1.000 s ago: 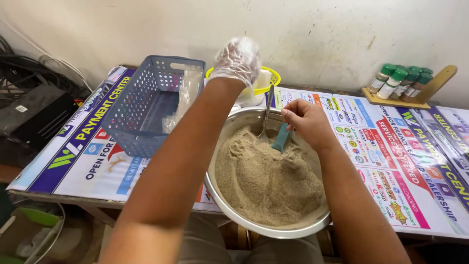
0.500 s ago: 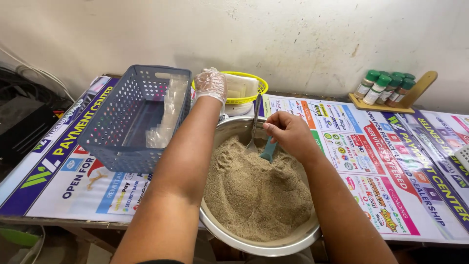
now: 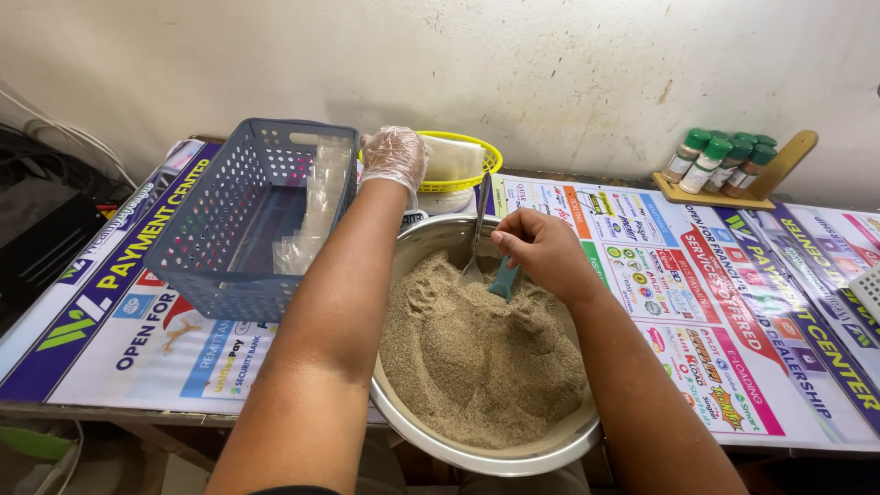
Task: Packaging brown powder into small plastic bags using a spoon and spatula at a workstation
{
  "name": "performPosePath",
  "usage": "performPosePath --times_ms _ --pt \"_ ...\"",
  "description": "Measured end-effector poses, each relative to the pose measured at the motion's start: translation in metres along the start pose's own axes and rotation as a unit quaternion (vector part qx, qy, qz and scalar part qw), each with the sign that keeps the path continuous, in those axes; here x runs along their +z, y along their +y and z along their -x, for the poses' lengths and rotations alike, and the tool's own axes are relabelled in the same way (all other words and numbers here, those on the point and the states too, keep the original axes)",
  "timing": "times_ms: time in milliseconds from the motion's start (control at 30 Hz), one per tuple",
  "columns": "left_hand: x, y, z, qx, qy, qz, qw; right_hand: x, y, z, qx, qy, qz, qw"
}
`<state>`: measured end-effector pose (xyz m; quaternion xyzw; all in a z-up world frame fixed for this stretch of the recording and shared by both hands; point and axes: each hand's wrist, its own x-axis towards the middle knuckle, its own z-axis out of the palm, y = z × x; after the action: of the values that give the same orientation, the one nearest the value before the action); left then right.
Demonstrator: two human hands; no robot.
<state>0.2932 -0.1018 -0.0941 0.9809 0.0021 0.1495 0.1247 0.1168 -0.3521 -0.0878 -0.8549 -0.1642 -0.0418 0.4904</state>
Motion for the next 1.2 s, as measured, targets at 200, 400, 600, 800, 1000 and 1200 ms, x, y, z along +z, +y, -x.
performPosePath --times_ms 200,400,600,800,1000,1200 --pt "-0.019 0.006 0.021 -0.048 -0.009 0.059 0.997 -0.002 0.0 0.001 0.002 -0.006 -0.002 1.0" --pt "0.028 -0.016 0.0 0.069 0.082 -0.03 0.994 0.0 0.0 0.0 -0.005 -0.012 0.002 1.0" --pt "0.01 0.0 0.031 0.13 0.106 -0.097 0.981 0.0 -0.001 0.0 -0.014 -0.017 0.009 1.0" --pt "0.019 0.007 0.028 0.188 0.139 -0.128 0.964 0.0 -0.002 0.0 -0.021 -0.02 -0.002 1.0" --pt "0.039 -0.005 0.008 0.215 0.251 -0.122 0.936 0.0 -0.006 0.003 -0.027 -0.021 0.013 0.999" --pt "0.015 0.011 0.024 0.14 0.152 -0.013 0.978 0.006 -0.002 0.001 -0.002 -0.014 -0.034 0.999"
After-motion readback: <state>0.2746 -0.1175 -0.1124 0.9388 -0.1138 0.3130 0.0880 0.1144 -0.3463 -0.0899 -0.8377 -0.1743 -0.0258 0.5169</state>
